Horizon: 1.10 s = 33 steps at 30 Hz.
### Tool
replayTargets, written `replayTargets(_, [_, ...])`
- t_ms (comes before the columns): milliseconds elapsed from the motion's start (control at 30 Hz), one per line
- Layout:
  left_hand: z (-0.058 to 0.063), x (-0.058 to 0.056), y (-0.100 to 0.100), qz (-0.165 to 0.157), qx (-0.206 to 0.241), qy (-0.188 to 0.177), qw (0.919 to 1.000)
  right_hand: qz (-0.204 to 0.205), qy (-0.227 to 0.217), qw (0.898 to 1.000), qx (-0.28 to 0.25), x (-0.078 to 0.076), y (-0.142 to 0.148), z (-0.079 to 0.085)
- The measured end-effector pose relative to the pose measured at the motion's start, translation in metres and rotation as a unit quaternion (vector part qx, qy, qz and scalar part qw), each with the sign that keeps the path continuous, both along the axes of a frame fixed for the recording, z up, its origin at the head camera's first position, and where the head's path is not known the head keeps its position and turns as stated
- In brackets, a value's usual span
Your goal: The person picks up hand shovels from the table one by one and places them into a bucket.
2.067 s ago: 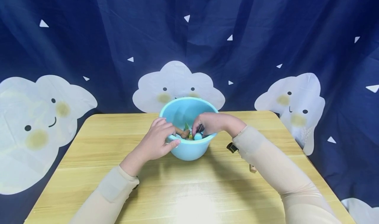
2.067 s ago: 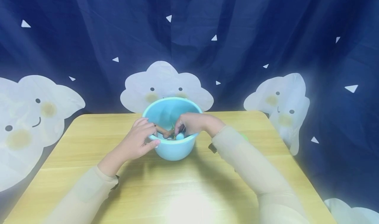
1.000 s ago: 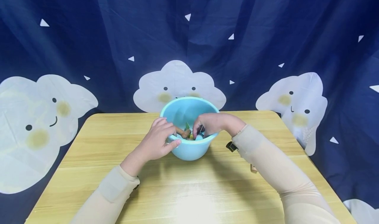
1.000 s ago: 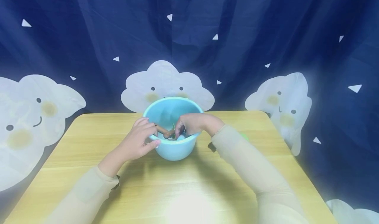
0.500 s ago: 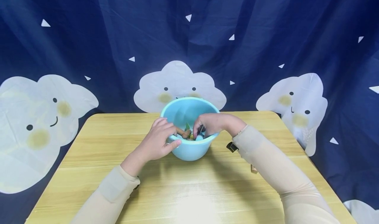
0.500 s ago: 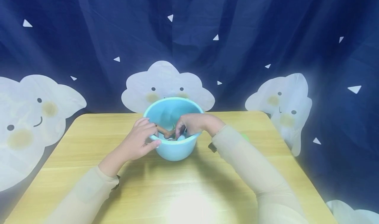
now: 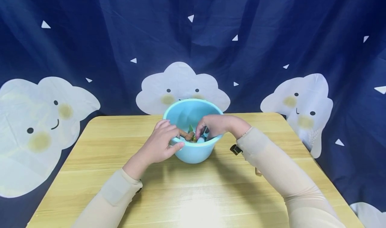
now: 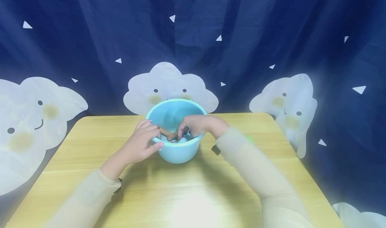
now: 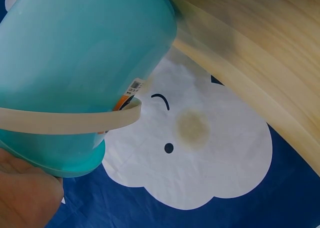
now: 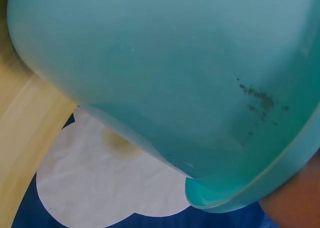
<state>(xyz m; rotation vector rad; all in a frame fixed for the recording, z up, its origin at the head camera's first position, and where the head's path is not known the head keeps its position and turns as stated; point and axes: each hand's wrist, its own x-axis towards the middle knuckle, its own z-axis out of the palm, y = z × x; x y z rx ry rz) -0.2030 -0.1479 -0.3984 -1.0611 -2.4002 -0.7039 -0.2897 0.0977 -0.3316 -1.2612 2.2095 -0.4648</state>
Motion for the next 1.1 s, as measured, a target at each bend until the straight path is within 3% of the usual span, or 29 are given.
replayTargets(533, [-0.001,0.000,0.000,-0.001,0.003,0.012,0.9999,-0.006,0.010,1.000,-0.011,0.003,0.002,0.004])
replayTargets(1100, [-0.002,-0.001,0.000,-0.014,0.014,0.007,0.9998,-0.008,0.066,0.996,-0.052,0.012,0.018,0.018])
